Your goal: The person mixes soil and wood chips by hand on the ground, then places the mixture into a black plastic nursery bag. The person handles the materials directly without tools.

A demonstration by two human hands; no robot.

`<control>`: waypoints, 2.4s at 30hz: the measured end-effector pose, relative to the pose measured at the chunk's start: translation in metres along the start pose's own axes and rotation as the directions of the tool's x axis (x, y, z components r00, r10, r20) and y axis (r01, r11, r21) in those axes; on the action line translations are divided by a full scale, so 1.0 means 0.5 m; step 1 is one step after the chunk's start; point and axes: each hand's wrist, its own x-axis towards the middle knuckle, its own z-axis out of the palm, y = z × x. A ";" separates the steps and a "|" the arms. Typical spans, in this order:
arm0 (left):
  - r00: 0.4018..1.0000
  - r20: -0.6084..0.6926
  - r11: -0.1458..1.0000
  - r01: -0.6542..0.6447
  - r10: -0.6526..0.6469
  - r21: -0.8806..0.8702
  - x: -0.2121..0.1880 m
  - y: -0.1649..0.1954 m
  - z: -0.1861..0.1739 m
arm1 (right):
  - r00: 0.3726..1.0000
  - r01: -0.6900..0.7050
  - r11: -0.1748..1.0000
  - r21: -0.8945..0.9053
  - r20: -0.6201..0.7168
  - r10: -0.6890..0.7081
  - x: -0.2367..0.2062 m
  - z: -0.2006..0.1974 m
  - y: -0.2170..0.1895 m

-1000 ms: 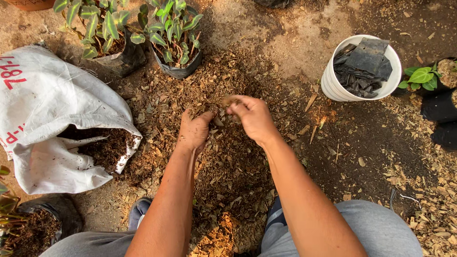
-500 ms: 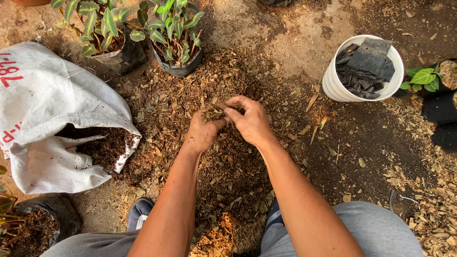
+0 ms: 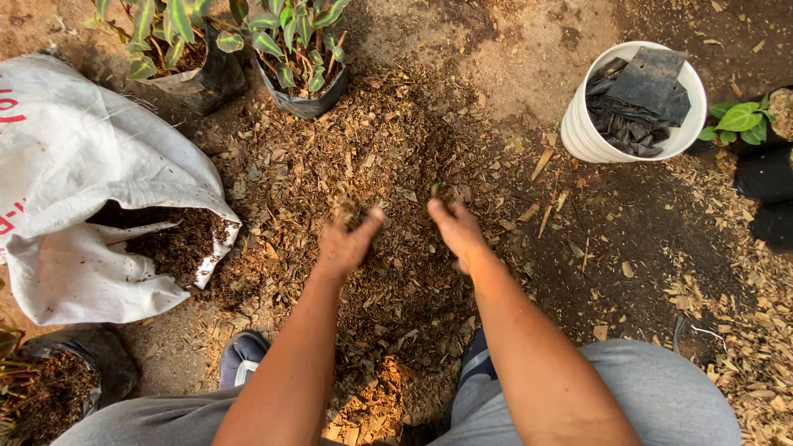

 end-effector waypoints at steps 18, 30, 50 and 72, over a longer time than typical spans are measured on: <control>0.977 -0.151 0.971 -0.117 0.151 0.209 0.052 0.005 -0.033 | 0.943 0.332 0.933 -0.141 0.079 -0.323 -0.011 -0.078 -0.091; 0.989 0.027 0.969 0.151 -0.149 -0.193 0.053 -0.106 0.040 | 0.995 0.016 0.987 -0.160 0.095 0.000 0.093 0.045 0.057; 0.994 0.083 0.937 0.099 -0.076 -0.335 0.065 -0.135 0.047 | 0.948 0.291 0.937 -0.196 0.192 -0.254 0.005 0.035 0.033; 0.944 -0.202 0.953 0.286 -0.262 0.102 -0.001 -0.118 0.087 | 0.919 0.009 0.901 0.433 -0.359 0.164 0.082 -0.167 0.203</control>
